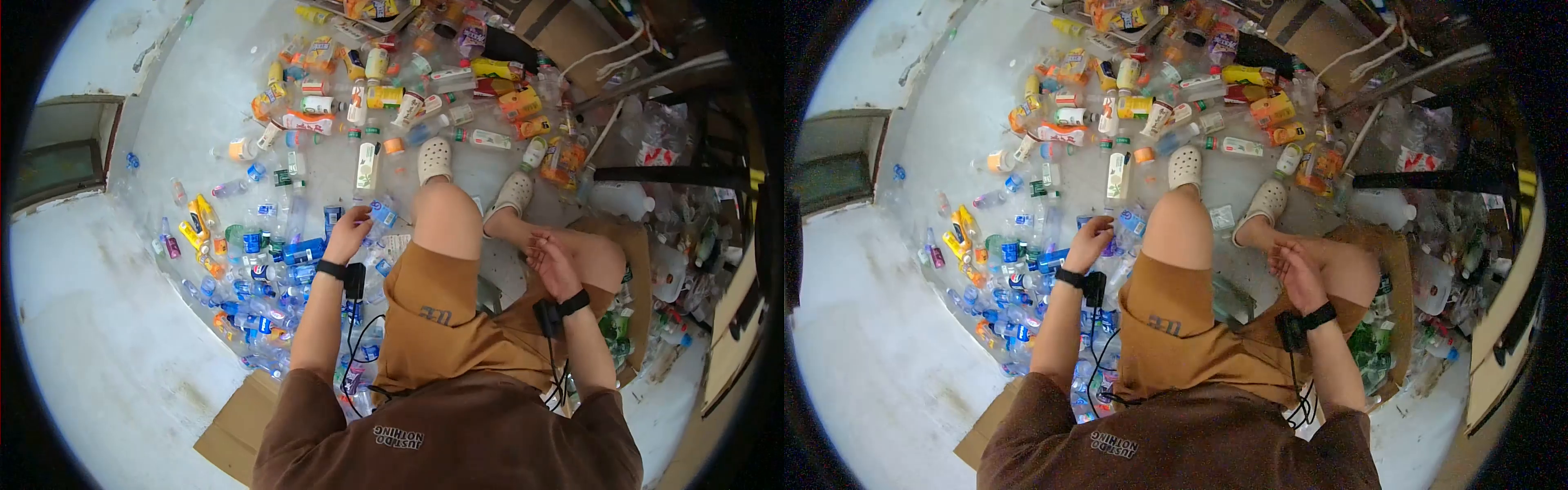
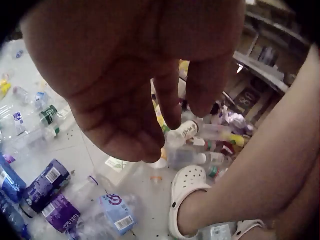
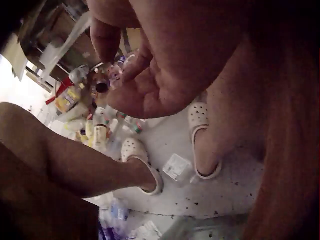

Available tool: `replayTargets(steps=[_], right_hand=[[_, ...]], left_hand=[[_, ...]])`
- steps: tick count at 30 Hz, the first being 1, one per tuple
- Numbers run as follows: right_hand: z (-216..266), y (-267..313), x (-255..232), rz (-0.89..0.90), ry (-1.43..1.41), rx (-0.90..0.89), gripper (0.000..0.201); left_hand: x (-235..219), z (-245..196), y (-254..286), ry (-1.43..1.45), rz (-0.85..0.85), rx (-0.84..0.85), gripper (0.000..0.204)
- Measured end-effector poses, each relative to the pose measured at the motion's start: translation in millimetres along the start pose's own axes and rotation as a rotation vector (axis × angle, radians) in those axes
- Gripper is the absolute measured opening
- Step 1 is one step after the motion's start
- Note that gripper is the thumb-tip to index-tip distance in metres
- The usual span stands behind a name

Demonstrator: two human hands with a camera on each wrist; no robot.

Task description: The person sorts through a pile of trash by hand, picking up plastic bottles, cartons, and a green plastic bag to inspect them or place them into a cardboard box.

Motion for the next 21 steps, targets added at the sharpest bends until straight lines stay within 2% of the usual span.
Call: replayTargets(steps=[5, 7, 8, 10, 11, 13, 16, 17, 21], right_hand=[[-15, -20, 0, -0.015, -0.009, 0.088, 0.022], [-17, -25, -1, 0.016, 0.006, 0.094, 0.023], [-18, -28, -1, 0.01, 0.009, 0.105, 0.023], [-14, -28, 3, -0.066, 0.034, 0.178, 0.026], [-19, -31, -2, -0.065, 0.005, 0.173, 0.028], [-20, -36, -3, -0.064, 0.013, 0.196, 0.029], [-16, -43, -1, -0.08, 0.007, 0.233, 0.028], [-14, -44, 2, -0.09, -0.003, 0.238, 0.028], [-8, -52, 6, -0.086, 0.024, 0.253, 0.028]], left_hand=[[34, 46, -104, -0.105, 0.061, 0.048, 0.038], [56, 47, -145, -0.229, 0.08, 0.147, 0.038], [65, 48, -167, -0.222, 0.086, 0.138, 0.038], [85, 41, -204, -0.443, 0.107, 0.172, 0.048], [94, 38, -219, -0.435, 0.111, 0.162, 0.048], [107, 34, -246, -0.563, 0.014, 0.144, 0.055], [118, 38, -277, -0.557, -0.044, 0.183, 0.059], [120, 42, -284, -0.564, 0.013, 0.07, 0.06], [124, 36, -297, -0.663, -0.004, -0.08, 0.058]])
Point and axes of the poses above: each hand's wrist, its own y-axis away from the middle knuckle, its own x-axis out of the palm, z = x × y, the point moved 3 cm from there along -y, towards the middle knuckle, and after that the axes turned 15 degrees about y, right-handed, at the moved point
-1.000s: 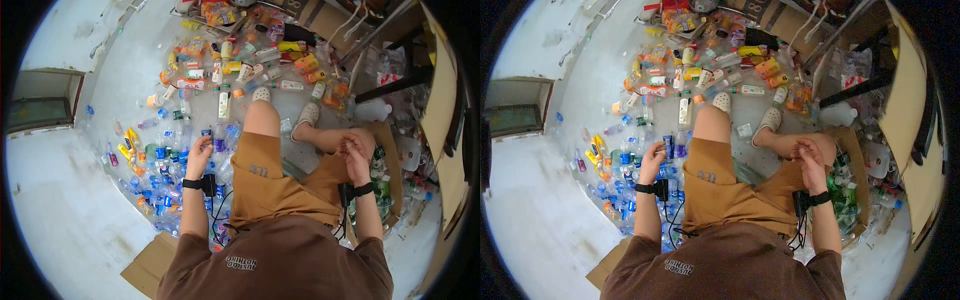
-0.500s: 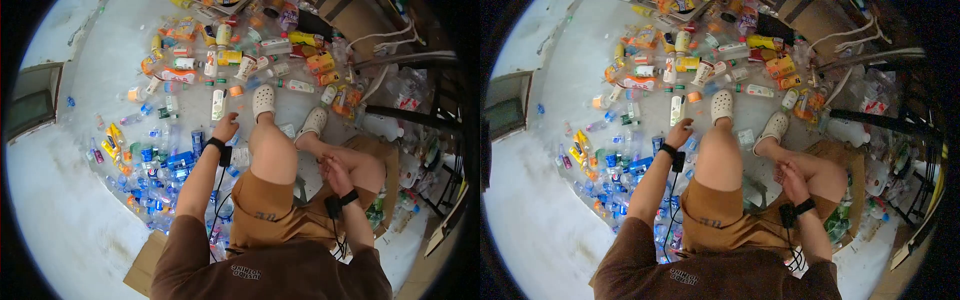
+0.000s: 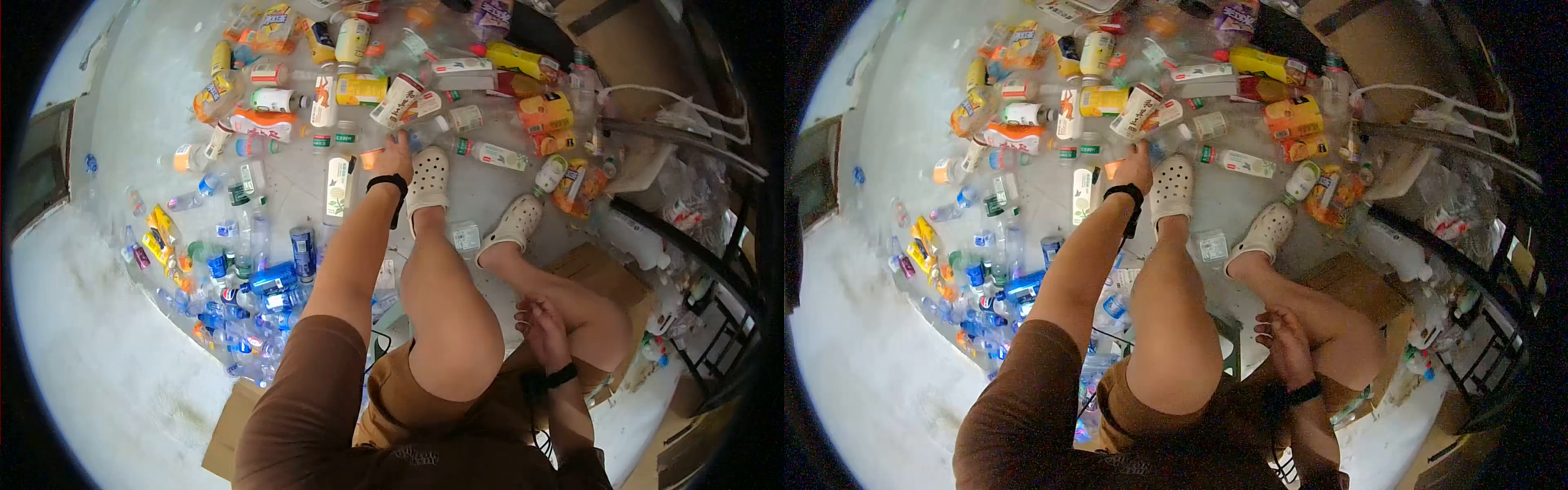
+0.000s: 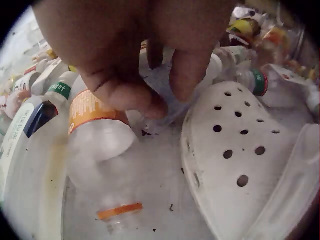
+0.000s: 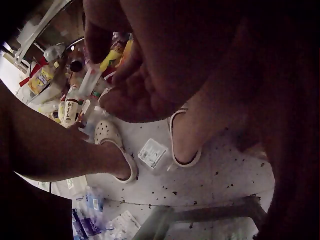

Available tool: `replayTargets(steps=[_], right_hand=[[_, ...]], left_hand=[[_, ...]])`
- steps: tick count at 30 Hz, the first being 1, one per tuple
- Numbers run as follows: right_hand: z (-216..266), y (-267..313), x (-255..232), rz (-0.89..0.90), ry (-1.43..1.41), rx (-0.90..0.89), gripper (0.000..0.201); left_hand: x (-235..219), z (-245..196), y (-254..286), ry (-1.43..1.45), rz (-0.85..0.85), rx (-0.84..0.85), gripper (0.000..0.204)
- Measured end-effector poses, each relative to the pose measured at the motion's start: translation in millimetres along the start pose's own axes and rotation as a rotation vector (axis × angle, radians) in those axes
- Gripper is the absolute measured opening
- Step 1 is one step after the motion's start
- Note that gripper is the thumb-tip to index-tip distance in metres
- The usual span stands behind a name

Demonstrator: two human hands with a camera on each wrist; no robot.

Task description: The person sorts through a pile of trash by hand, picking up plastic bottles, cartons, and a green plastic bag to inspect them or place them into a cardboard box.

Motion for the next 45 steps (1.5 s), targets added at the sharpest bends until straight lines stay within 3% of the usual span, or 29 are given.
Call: replayTargets(steps=[3, 5, 7, 9, 13, 14, 16, 17, 19, 21, 24, 27, 29, 31, 39, 43, 45], right_hand=[[2, -3, 2, 0.007, 0.032, 0.011, 0.029], [-2, -3, 2, 0.017, 0.027, 0.006, 0.029], [-3, -3, 3, 0.027, 0.022, -0.004, 0.029], [-5, -2, 4, 0.016, 0.026, -0.01, 0.031], [-5, -1, 3, 0.034, 0.016, -0.034, 0.032], [-7, -1, 2, 0.037, 0.016, -0.04, 0.032], [-8, -1, 3, 0.042, 0.015, -0.05, 0.032], [-8, 0, 4, 0.051, 0.021, -0.052, 0.032], [-9, 0, 5, 0.061, 0.029, -0.059, 0.032], [-10, -2, 6, 0.068, 0.036, -0.047, 0.034], [-13, -5, 1, 0.081, 0.039, -0.027, 0.035], [-11, -2, 3, 0.058, 0.03, -0.041, 0.035], [-16, -2, -3, 0.041, 0.023, -0.053, 0.034], [-15, -4, -3, 0.028, 0.01, -0.048, 0.034], [-1, 5, 10, 0.014, 0.08, -0.079, 0.029], [-7, 6, 8, 0.047, 0.067, -0.1, 0.029], [-8, 10, 8, 0.047, 0.076, -0.097, 0.028]], left_hand=[[-2, 3, -1, -0.004, 0.019, -0.049, 0.054], [-5, 6, 1, 0.007, -0.028, 0.043, 0.052], [-7, 10, 7, 0.06, -0.042, 0.021, 0.053], [5, 26, 7, 0.267, -0.184, 0.284, 0.052], [2, 34, 48, 0.423, -0.312, 0.324, 0.053], [-3, 34, 61, 0.422, -0.314, 0.332, 0.053], [-22, 36, 82, 0.547, -0.215, 0.141, 0.055], [-25, 42, 86, 0.546, -0.218, 0.143, 0.055], [-38, 50, 91, 0.486, -0.419, 0.271, 0.058], [-50, 51, 82, 0.405, -0.452, 0.295, 0.06], [-67, 37, 58, 0.324, -0.533, 0.201, 0.071], [-72, 26, 28, 0.274, -0.511, 0.167, 0.077], [-71, 20, -6, 0.247, -0.587, 0.225, 0.076], [-57, 31, -13, 0.24, -0.381, -0.008, 0.07], [-56, 49, 47, 0.22, -0.354, -0.07, 0.06], [-40, 72, 84, 0.175, -0.224, -0.123, 0.057], [-36, 77, 100, 0.17, -0.047, -0.214, 0.059]])
Point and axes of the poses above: each hand's wrist, its own y-axis away from the middle knuckle, its own x-axis out of the palm, z = x × y, the point moved 3 cm from there along -y, towards the middle knuckle, and after that the axes turned 15 degrees about y, right-handed, at the moved point
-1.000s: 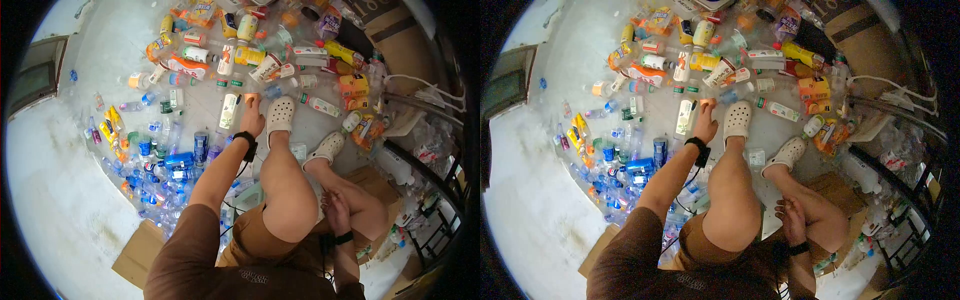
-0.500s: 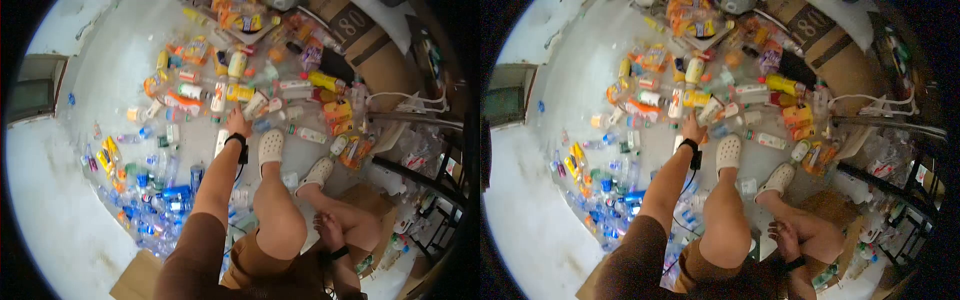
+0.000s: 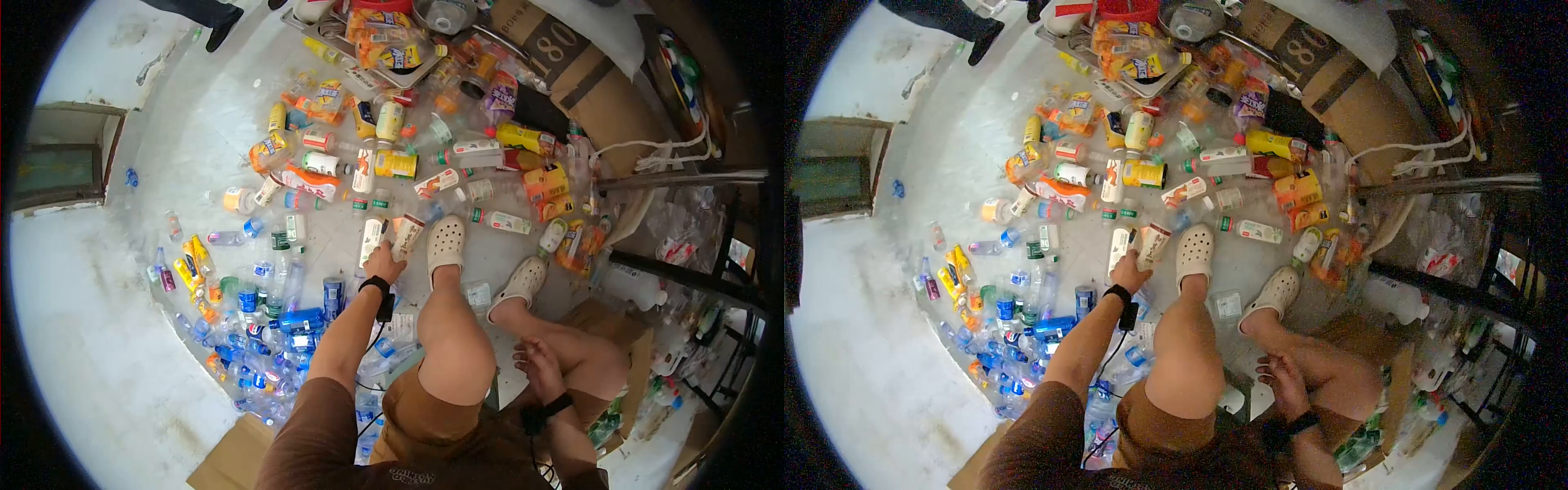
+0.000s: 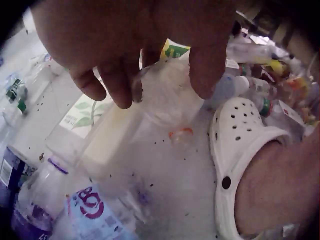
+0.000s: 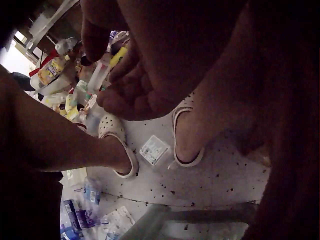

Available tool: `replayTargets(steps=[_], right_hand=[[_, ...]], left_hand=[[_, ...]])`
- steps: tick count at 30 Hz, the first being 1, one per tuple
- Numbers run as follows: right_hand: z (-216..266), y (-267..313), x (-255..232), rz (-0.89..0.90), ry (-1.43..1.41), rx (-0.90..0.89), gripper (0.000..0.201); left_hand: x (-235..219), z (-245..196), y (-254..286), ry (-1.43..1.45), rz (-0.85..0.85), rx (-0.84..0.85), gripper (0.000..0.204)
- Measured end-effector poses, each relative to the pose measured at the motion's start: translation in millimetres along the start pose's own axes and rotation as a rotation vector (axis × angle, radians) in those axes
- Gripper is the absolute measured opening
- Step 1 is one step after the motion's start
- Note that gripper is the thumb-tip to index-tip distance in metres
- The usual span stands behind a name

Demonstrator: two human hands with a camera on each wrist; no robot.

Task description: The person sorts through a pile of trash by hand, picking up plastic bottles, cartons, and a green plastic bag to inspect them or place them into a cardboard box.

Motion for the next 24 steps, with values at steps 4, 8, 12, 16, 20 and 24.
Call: replayTargets(steps=[4, 8, 12, 16, 20, 24], right_hand=[[-3, -3, -1, 0.011, -0.031, 0.024, 0.027], [-4, -9, -4, 0.007, -0.052, 0.053, 0.028], [3, -13, -3, 0.02, -0.104, 0.076, 0.031], [6, -16, 1, 0.015, -0.141, 0.087, 0.032], [16, -17, 4, 0.009, -0.14, 0.104, 0.031], [19, -12, 8, 0.007, -0.142, 0.072, 0.03]], left_hand=[[0, 2, -10, 0.116, -0.326, 0.314, 0.062], [-16, -44, -71, 0.166, -0.349, 0.399, 0.054], [-30, -118, -130, -0.012, -0.412, 0.418, 0.06], [-35, -167, -168, -0.243, -0.462, 0.3, 0.052], [-31, -165, -189, -0.353, -0.447, 0.33, 0.042], [-47, -145, -159, -0.282, -0.423, 0.435, 0.033]])
Point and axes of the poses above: each hand's wrist, its own y-axis away from the middle knuckle, its own x-axis out of the palm, z = x × y, the point moved 3 cm from there along -y, towards the middle knuckle, and after that the axes turned 15 degrees about y, right-handed, at the moved point
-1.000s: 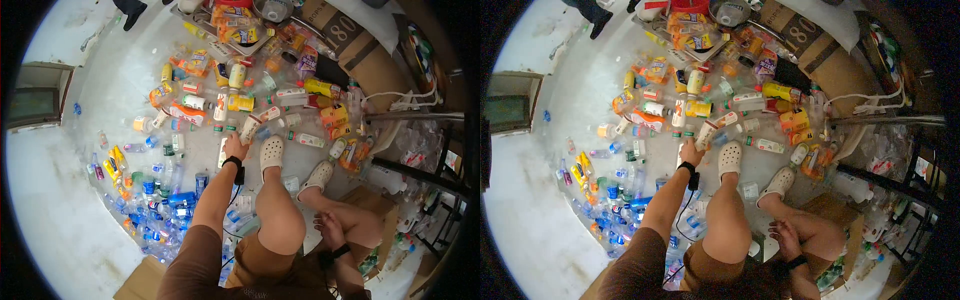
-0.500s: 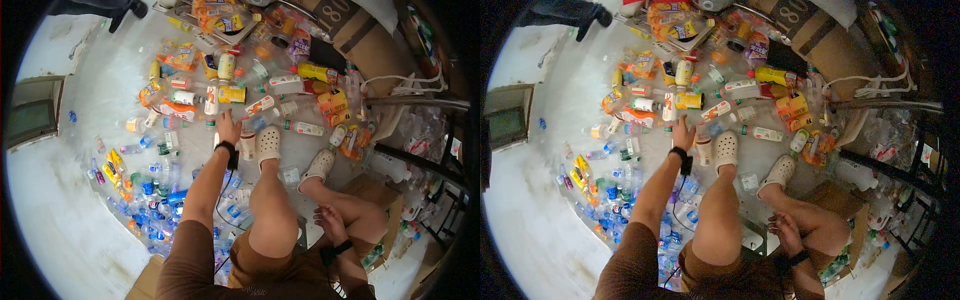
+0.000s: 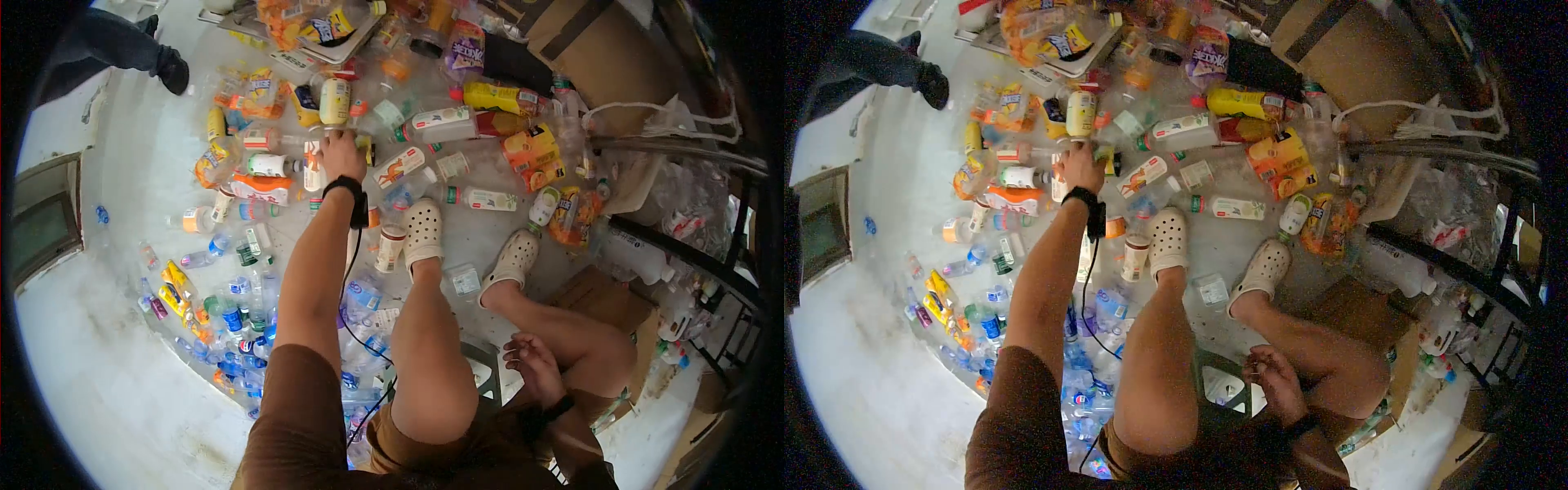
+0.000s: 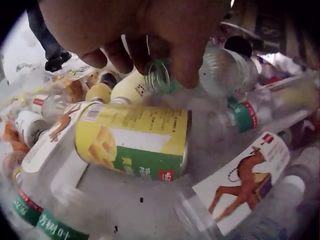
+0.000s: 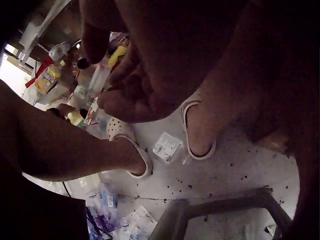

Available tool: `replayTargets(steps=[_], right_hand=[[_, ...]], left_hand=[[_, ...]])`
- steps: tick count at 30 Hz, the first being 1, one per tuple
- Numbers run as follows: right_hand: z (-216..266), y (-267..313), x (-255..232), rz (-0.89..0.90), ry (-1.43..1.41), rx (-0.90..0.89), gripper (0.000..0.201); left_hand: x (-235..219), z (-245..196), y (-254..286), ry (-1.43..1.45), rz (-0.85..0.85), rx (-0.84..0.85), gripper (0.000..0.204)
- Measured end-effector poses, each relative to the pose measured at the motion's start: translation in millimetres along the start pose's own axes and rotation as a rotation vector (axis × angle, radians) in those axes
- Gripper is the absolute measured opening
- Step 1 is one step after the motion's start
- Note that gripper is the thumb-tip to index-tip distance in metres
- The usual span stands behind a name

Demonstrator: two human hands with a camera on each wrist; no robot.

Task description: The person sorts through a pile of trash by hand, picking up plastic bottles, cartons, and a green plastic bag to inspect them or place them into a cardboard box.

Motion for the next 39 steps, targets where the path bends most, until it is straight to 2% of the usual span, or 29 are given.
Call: replayTargets(steps=[2, 4, 6, 8, 10, 11, 12, 13, 14, 15, 16, 18, 19, 20, 22, 24, 26, 27, 28, 29, 30, 31, 32, 33, 34, 36, 38, 39], right_hand=[[0, 4, 0, -0.001, 0.016, -0.031, 0.03], [2, 8, 3, 0.022, 0.038, -0.061, 0.032], [-3, 10, -5, 0.043, 0.042, -0.129, 0.035], [3, 24, 0, 0.063, 0.044, -0.195, 0.039], [26, 49, 10, 0.076, 0.084, -0.338, 0.045], [32, 62, 14, 0.098, 0.119, -0.401, 0.06], [37, 78, 19, 0.109, 0.108, -0.425, 0.06], [45, 96, 26, 0.139, 0.08, -0.535, 0.066], [53, 114, 34, 0.172, 0.049, -0.645, 0.072], [56, 131, 37, 0.175, 0.051, -0.673, 0.083], [54, 145, 40, 0.193, 0.032, -0.7, 0.083], [48, 170, 36, 0.046, 0.162, -0.862, 0.077], [39, 176, 24, -0.031, 0.246, -0.88, 0.067], [31, 187, 17, -0.03, 0.23, -0.894, 0.067], [21, 215, 3, -0.049, 0.208, -0.871, 0.058], [-3, 230, -29, -0.168, 0.134, -0.916, 0.058], [-31, 244, -71, -0.238, 0.044, -0.92, 0.059], [-44, 255, -92, -0.324, 0.04, -0.9, 0.057], [-63, 268, -119, -0.435, 0.028, -0.863, 0.056], [-85, 280, -142, -0.523, -0.026, -0.829, 0.053], [-111, 291, -165, -0.619, -0.084, -0.796, 0.05], [-143, 298, -193, -0.68, -0.172, -0.729, 0.047], [-173, 301, -219, -0.72, -0.255, -0.693, 0.044], [-203, 306, -240, -0.802, -0.297, -0.689, 0.044], [-233, 307, -256, -0.902, -0.461, -0.64, 0.042], [-278, 313, -273, -1.082, -0.734, -0.566, 0.038], [-320, 311, -294, -1.248, -0.839, -0.516, 0.04], [-337, 306, -304, -1.252, -0.85, -0.516, 0.04]], left_hand=[[-32, -2, 31, 0.075, -0.052, -0.008, 0.036], [-51, 12, 60, 0.407, -0.007, 0.11, 0.038], [-101, -10, 102, 0.626, 0.068, 0.157, 0.035], [-166, -53, 149, 0.642, 0.141, 0.221, 0.037], [-225, -92, 189, 0.626, 0.211, 0.353, 0.039], [-249, -109, 209, 0.617, 0.251, 0.416, 0.038], [-269, -122, 230, 0.599, 0.238, 0.436, 0.038], [-287, -138, 251, 0.559, 0.216, 0.56, 0.039], [-303, -152, 270, 0.512, 0.194, 0.683, 0.041], [-315, -164, 288, 0.469, 0.206, 0.74, 0.043], [-323, -177, 305, 0.428, 0.219, 0.797, 0.044], [-328, -194, 333, 0.369, 0.2, 0.892, 0.044], [-328, -203, 345, 0.399, 0.194, 0.922, 0.044], [-329, -210, 358, 0.431, 0.193, 0.949, 0.043], [-331, -224, 380, 0.466, 0.242, 0.957, 0.047], [-328, -232, 403, 0.568, 0.128, 0.808, 0.053], [-323, -226, 415, 0.532, 0.091, 0.758, 0.056], [-324, -225, 420, 0.58, 0.095, 0.764, 0.056], [-318, -215, 421, 0.504, 0.15, 0.789, 0.053], [-312, -201, 425, 0.579, 0.101, 0.669, 0.05], [-310, -195, 430, 0.642, 0.095, 0.608, 0.05], [-306, -184, 430, 0.688, 0.158, 0.551, 0.053], [-298, -164, 429, 0.76, 0.108, 0.567, 0.055], [-297, -163, 432, 0.789, 0.133, 0.488, 0.055], [-301, -157, 435, 0.8, 0.137, 0.387, 0.054], [-299, -149, 433, 0.817, 0.134, 0.36, 0.053], [-298, -145, 435, 0.789, 0.126, 0.346, 0.052], [-295, -143, 434, 0.775, 0.137, 0.355, 0.05]])
Point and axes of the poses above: each hand's wrist, its own y-axis away from the middle knuckle, its own x-axis out of the palm, z = x × y, the point moved 3 cm from there along -y, towards the middle knuckle, and after that the axes turned 15 degrees about y, right-handed, at the moved point
